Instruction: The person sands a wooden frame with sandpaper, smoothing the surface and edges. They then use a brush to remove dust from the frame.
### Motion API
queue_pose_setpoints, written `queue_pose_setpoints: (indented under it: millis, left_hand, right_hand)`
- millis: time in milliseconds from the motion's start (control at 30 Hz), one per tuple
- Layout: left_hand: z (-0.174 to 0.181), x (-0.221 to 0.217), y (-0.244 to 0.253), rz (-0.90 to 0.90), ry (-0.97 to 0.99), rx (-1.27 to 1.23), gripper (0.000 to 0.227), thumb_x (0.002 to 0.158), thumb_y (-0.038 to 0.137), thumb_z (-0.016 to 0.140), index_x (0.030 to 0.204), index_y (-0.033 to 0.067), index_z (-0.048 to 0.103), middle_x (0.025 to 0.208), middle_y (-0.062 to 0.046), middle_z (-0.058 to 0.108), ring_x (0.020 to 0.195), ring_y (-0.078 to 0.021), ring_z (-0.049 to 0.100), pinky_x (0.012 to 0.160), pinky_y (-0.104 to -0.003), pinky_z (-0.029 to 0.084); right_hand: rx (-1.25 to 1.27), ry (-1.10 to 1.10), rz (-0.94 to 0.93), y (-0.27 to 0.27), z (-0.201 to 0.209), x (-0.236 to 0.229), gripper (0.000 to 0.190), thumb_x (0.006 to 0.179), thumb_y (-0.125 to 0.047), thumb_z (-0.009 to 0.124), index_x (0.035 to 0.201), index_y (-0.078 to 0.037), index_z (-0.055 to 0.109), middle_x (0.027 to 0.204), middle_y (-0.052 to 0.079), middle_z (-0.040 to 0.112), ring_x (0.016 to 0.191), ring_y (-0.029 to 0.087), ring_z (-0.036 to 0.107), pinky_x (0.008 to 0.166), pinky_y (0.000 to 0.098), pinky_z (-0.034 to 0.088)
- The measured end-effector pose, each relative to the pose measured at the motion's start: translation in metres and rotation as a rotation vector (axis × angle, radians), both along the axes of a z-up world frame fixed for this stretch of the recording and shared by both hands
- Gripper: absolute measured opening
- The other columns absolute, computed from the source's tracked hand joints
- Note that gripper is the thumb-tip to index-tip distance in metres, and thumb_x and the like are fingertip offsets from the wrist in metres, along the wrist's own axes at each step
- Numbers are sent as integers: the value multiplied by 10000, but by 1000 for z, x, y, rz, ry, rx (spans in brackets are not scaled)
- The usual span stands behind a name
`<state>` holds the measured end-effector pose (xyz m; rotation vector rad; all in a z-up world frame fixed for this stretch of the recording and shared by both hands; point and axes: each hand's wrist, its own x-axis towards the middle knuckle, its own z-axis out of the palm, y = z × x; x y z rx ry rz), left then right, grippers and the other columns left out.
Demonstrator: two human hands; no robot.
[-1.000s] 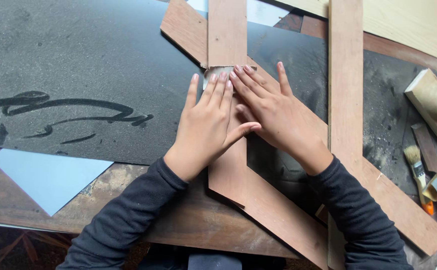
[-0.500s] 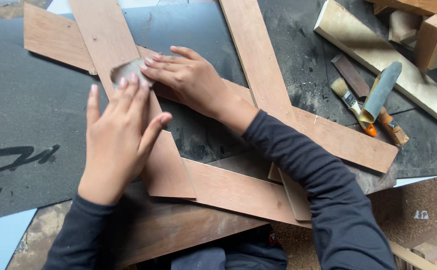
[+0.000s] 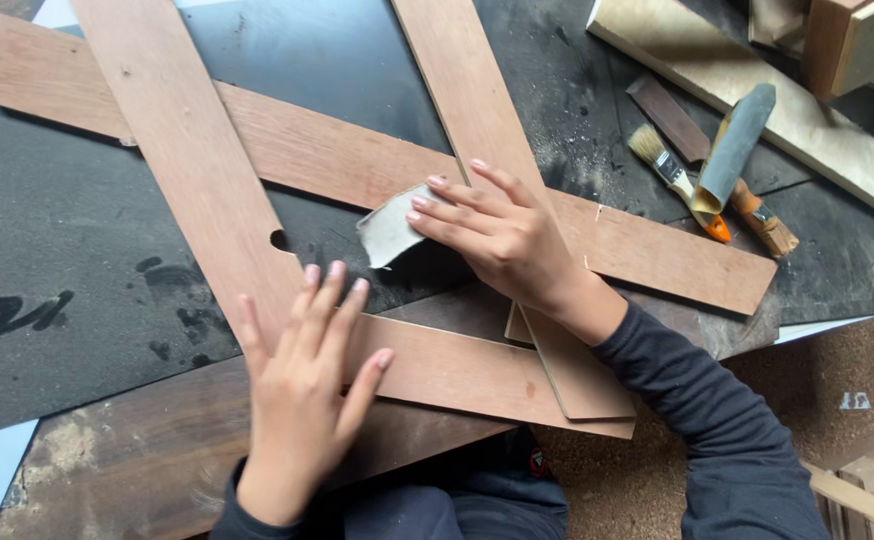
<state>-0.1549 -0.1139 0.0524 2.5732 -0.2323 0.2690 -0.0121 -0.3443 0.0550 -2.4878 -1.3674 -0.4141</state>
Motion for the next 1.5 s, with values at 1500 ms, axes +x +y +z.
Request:
queue_pose_setpoints:
  millis: [1500]
  left_hand:
    - [-5,42,-184,-286,12,98,807,971,492,569,1530,-56,375,1628,-246,321,1543,-359,258,1210,-658,-13]
  right_hand:
    - [171,-23,-320,-153,-16,-38,308,973,-123,668,1272,-110,739,1307,30,723,1302,198,640,1123,423,464]
